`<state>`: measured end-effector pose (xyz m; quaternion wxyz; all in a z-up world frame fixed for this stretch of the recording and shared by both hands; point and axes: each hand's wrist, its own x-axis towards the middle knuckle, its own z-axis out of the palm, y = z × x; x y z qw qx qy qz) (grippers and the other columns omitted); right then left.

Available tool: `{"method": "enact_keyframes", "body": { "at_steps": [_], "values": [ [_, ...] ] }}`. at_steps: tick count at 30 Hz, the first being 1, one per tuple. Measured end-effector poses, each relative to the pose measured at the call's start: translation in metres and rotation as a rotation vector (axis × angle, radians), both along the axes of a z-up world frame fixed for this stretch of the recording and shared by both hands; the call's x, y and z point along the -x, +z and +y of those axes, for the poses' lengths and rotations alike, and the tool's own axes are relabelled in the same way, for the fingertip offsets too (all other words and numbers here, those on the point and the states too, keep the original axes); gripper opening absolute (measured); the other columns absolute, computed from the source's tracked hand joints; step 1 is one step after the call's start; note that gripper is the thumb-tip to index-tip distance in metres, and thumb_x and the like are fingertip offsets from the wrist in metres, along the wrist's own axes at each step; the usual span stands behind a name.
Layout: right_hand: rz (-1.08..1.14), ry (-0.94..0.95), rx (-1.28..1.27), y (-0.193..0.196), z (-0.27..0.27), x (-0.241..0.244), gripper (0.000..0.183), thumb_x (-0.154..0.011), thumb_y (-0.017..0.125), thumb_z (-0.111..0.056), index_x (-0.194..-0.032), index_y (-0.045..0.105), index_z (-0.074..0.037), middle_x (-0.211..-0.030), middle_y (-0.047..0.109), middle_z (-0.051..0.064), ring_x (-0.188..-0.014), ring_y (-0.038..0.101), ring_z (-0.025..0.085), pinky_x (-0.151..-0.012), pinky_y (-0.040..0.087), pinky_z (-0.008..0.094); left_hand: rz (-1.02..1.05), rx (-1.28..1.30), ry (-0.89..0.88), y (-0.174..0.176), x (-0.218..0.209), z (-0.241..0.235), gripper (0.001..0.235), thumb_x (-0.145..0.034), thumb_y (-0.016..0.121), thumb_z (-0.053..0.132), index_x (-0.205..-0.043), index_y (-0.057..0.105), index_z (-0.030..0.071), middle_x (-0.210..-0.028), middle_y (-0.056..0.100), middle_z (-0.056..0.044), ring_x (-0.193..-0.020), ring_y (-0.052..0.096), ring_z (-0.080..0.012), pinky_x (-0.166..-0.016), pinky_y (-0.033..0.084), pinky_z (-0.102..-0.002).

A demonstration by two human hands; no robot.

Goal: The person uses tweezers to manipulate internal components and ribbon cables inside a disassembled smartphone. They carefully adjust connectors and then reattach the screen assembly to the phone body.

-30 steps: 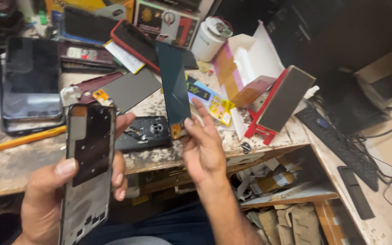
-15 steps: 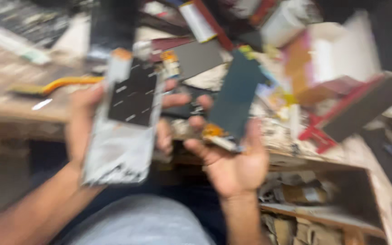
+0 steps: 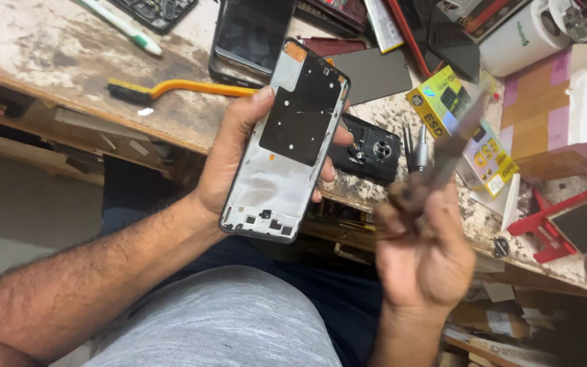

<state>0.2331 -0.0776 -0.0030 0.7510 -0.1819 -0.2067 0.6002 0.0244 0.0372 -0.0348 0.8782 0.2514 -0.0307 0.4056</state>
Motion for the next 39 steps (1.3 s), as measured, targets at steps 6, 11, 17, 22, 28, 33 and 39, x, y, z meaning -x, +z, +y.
{"method": "enact_keyframes", "body": {
  "at_steps": [6,11,17,22,28,33,39],
  "values": [
    [-0.509,0.018,0.0,-0.003,-0.01,0.029,0.059,-0.103,0.063,0.002,-0.154,0.034,-0.003,-0.113,0.067,0.015,-0.093,0.071,0.022,-0.069,0.061,0.035,0.134,-0.181,0.066,-0.004,-0.005,-0.002,0.072,-0.105,0.047,0.057,-0.152,0.045,0.003,-0.142,0.06,-0.021,-0.118,0.068,-0.0249,-0.097,0.062,-0.044],
    [-0.65,0.037,0.066,0.0,-0.012,0.044,0.057,-0.098,0.066,0.007,-0.146,0.037,0.001,-0.114,0.069,0.019,-0.092,0.072,0.022,-0.071,0.064,0.037,0.192,-0.181,0.022,-0.003,0.001,-0.005,0.061,-0.109,0.045,0.048,-0.148,0.048,0.001,-0.14,0.061,-0.016,-0.13,0.063,-0.0232,-0.112,0.055,-0.044],
    [-0.719,0.001,0.082,-0.001,-0.011,0.046,0.052,-0.098,0.065,0.008,-0.142,0.04,0.002,-0.115,0.069,0.019,-0.093,0.073,0.022,-0.071,0.065,0.036,0.163,-0.15,0.005,-0.012,0.003,-0.005,0.06,-0.113,0.046,0.044,-0.146,0.05,-0.006,-0.137,0.062,-0.019,-0.127,0.062,-0.0251,-0.109,0.054,-0.043],
    [-0.755,-0.029,0.092,0.0,-0.013,0.048,0.051,-0.095,0.066,0.008,-0.14,0.042,0.003,-0.116,0.068,0.019,-0.094,0.073,0.021,-0.07,0.065,0.035,0.175,-0.248,0.026,-0.007,0.004,-0.005,0.062,-0.111,0.048,0.044,-0.149,0.045,-0.005,-0.141,0.06,-0.019,-0.132,0.06,-0.0238,-0.111,0.054,-0.042],
    [-0.846,-0.055,0.107,0.008,-0.015,0.049,0.049,-0.095,0.067,0.009,-0.138,0.045,0.004,-0.114,0.069,0.018,-0.093,0.072,0.02,-0.07,0.066,0.034,0.203,-0.294,0.043,-0.005,0.007,-0.003,0.069,-0.108,0.054,0.043,-0.156,0.038,-0.004,-0.146,0.057,-0.017,-0.137,0.058,-0.0227,-0.114,0.052,-0.04],
    [-0.882,-0.077,0.155,0.008,-0.019,0.049,0.051,-0.092,0.068,0.01,-0.136,0.045,0.004,-0.115,0.069,0.017,-0.093,0.073,0.019,-0.071,0.065,0.033,0.27,-0.369,0.114,-0.015,0.011,-0.005,0.069,-0.11,0.056,0.044,-0.158,0.041,-0.003,-0.147,0.059,-0.015,-0.135,0.056,-0.0188,-0.106,0.048,-0.033],
    [-0.853,-0.054,0.216,-0.007,-0.02,0.048,0.064,-0.091,0.069,0.011,-0.147,0.039,0.001,-0.113,0.071,0.018,-0.09,0.072,0.02,-0.07,0.064,0.034,0.244,-0.294,0.065,-0.001,0.005,-0.009,0.069,-0.107,0.059,0.042,-0.157,0.041,-0.003,-0.143,0.06,-0.016,-0.131,0.057,-0.0225,-0.109,0.051,-0.038]
  ]
}}
